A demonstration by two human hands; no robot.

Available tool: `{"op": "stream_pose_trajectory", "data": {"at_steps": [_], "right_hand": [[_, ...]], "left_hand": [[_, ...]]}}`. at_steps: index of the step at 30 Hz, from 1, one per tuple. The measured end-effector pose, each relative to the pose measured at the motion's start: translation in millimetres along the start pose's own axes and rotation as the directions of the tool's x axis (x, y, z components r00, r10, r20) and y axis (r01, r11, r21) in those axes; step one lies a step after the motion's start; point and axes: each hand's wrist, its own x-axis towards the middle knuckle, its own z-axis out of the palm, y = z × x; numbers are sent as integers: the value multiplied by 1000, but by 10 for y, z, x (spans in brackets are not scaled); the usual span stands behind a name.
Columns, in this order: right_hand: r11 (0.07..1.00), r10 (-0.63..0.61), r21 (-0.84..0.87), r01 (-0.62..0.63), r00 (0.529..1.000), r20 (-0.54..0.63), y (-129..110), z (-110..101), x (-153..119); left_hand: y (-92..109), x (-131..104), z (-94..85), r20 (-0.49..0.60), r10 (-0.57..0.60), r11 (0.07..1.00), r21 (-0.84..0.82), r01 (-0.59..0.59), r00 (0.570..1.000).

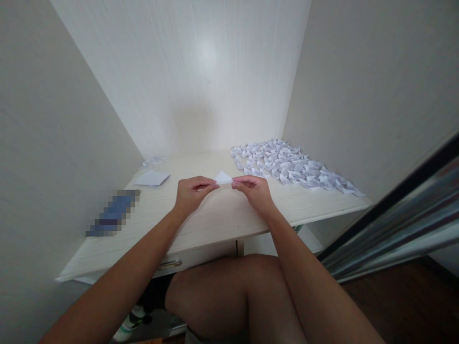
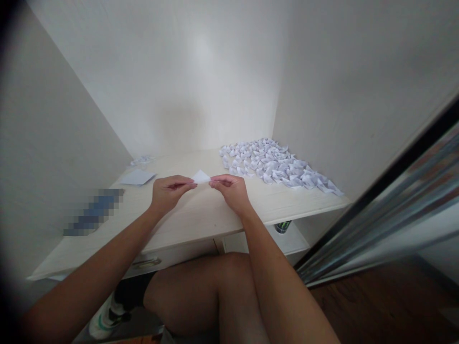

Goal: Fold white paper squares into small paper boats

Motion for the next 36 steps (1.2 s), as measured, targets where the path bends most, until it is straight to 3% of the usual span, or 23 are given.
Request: {"op": "stream_pose_trajectory", "data": {"at_steps": [6, 13, 19, 27, 36], "right_hand": [[999, -34, -9, 34, 999, 37, -1, 43, 8], [999, 25, 35, -23, 999, -48, 50, 134, -2], [993, 58, 108, -48, 994, -91, 68, 221, 1], [985, 48, 171, -27, 991, -122, 80, 340, 16], [982, 54, 189, -26, 988, -143, 71, 399, 27]], "left_hand": [[9, 2, 13, 14, -16, 1000, -24, 16, 1000], [32, 3, 69, 68, -176, 939, -287, 189, 982], [55, 23, 93, 34, -313, 886, -350, 305, 949], [82, 21, 132, -38, -365, 852, -417, 318, 930], [99, 29, 140, -39, -370, 822, -480, 307, 928]]}}
